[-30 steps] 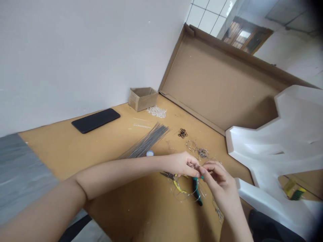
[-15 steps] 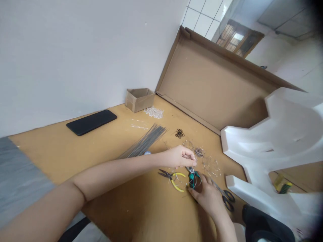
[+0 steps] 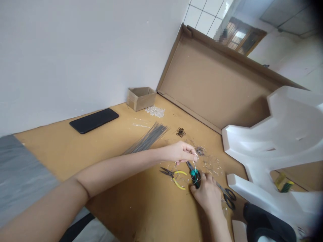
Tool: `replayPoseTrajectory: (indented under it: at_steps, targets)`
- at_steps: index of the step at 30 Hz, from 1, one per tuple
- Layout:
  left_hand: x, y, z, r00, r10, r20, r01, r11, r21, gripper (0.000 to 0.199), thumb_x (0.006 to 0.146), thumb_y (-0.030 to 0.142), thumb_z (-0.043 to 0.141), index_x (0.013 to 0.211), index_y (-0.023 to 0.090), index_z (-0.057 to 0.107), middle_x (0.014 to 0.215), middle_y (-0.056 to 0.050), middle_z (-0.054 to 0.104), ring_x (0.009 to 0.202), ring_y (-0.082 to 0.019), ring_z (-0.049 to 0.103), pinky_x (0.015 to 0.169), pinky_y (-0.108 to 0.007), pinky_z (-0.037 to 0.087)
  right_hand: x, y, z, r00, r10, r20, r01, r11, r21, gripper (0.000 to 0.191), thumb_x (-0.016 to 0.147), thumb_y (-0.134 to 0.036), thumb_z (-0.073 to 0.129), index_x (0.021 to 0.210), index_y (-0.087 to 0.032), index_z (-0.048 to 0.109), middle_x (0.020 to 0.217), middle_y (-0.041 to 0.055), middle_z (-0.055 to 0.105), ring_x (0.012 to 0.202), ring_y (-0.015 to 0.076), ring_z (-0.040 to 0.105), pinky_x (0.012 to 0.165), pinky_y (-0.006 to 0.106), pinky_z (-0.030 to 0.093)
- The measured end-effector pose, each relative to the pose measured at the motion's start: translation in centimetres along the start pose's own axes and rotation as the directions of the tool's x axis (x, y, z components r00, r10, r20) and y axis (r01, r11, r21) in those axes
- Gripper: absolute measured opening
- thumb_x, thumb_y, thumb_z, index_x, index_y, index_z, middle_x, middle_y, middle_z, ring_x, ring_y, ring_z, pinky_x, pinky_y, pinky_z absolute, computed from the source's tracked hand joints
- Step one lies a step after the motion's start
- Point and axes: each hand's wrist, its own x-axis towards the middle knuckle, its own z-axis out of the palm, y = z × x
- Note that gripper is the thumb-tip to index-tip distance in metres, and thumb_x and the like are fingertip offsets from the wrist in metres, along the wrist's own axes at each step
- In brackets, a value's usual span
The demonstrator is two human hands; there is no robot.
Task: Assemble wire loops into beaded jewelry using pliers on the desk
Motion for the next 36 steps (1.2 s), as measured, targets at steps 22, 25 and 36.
replayPoseTrajectory:
  at_steps: [22,25,36]
  targets:
    - [0.0,0.0,-1.7,0.986,0.157,-0.057,-0.131,0.938,0.321,0.015,0.074,0.027,0.055,0.071,0.013,0.058,0.054,0.007,0.04,0.051,-0.006,0.032,0.05,-0.019,0.025,-1.3,2.4,-1.9,0.992,-0.106,0.068,-0.013,0.447,0.894,0.035,0.072,-0.034,0.056,0.104,-0.02,0.051,0.091,0.0071,0.062,0.08,0.0223,0.06,0.071,0.034,0.047]
    - [-0.1,-0.1,-1.8,0.981,0.187,-0.057,-0.152,0.911,0.384,0.015,0.075,0.027,0.054,0.072,0.013,0.059,0.058,0.005,0.045,0.054,-0.007,0.037,0.051,-0.019,0.026,-1.4,2.1,-1.8,0.992,-0.114,0.059,0.035,0.681,0.732,0.042,0.069,-0.028,0.056,0.11,-0.018,0.049,0.094,0.0076,0.065,0.088,0.024,0.061,0.078,0.035,0.047]
    - [-0.6,0.3,-2.3,0.972,0.211,0.104,-0.235,0.853,0.465,0.015,0.078,0.026,0.051,0.073,0.014,0.058,0.054,0.006,0.039,0.05,-0.006,0.032,0.049,-0.019,0.024,-1.5,2.6,-2.2,0.986,-0.169,0.012,0.113,0.709,0.696,0.04,0.07,-0.028,0.053,0.108,-0.017,0.052,0.094,0.0073,0.067,0.085,0.0225,0.063,0.077,0.033,0.049]
